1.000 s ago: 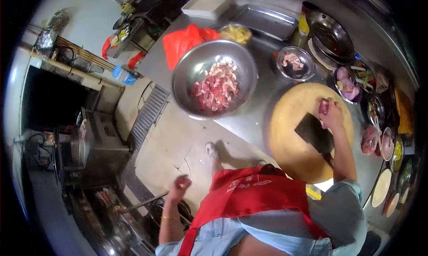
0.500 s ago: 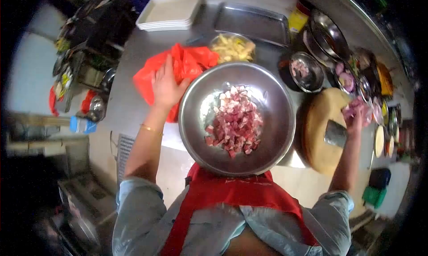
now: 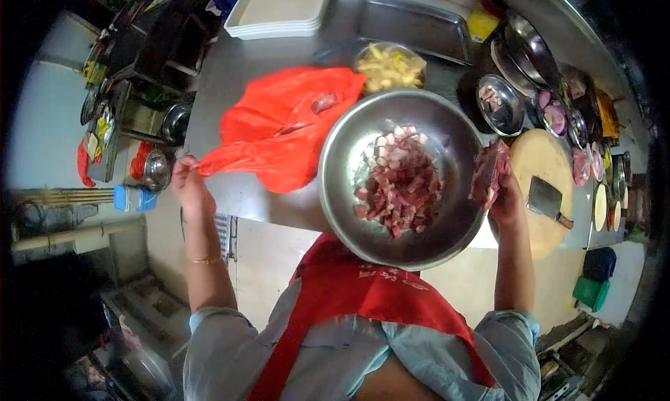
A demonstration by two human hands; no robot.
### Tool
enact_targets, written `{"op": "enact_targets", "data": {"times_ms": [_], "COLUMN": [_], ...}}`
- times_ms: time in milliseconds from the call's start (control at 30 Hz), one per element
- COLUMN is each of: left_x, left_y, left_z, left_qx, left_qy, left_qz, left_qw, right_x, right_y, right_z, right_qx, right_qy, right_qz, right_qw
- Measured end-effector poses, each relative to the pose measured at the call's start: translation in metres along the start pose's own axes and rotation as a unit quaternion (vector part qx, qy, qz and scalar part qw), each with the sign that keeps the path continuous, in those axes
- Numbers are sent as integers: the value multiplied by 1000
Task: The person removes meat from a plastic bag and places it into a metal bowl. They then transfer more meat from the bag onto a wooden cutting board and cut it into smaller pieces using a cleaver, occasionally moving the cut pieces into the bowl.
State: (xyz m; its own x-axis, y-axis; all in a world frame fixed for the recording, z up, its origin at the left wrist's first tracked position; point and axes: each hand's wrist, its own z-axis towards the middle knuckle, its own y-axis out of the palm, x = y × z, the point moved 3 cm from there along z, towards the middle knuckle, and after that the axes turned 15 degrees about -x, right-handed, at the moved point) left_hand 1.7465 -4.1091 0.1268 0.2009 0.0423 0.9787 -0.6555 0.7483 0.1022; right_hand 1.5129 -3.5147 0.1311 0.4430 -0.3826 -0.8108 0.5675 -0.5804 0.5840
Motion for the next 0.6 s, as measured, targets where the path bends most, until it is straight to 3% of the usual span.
{"op": "enact_targets", "data": {"times_ms": [67,167,267,333,367,400,433,500,533,567,600], "left_x": [54,82,94,91,78,83,67,43,32,25,19], "left_y": [7,-11,-15,-12,-11,16,20,-4,-16,-27,-38], "left_z": [-6,8,30,48,52,46,38,38,39,40,39], "left_qx": [-73,-38,-12,-266,-367,-539,-504,-523,-525,-520,-516], "left_qy": [43,54,-6,-73,-156,-17,-126,-89,-70,-89,-108], "left_qz": [-105,-184,-99,11,208,333,529,644,695,696,696], "left_qw": [991,981,995,961,893,774,671,551,486,487,487], "right_x": [3,10,8,13,20,31,46,76,89,102,115], "right_y": [20,29,44,59,69,79,91,116,168,220,260], "right_z": [-2,-21,-37,-44,-41,-37,-22,6,41,75,107], "right_qx": [24,6,46,93,93,93,49,-37,-53,-71,-147], "right_qy": [0,5,-8,23,23,25,26,36,71,106,137], "right_qz": [6,17,-78,-73,-41,-8,23,84,61,36,64], "right_qw": [1000,1000,996,993,995,995,998,995,994,991,977]}}
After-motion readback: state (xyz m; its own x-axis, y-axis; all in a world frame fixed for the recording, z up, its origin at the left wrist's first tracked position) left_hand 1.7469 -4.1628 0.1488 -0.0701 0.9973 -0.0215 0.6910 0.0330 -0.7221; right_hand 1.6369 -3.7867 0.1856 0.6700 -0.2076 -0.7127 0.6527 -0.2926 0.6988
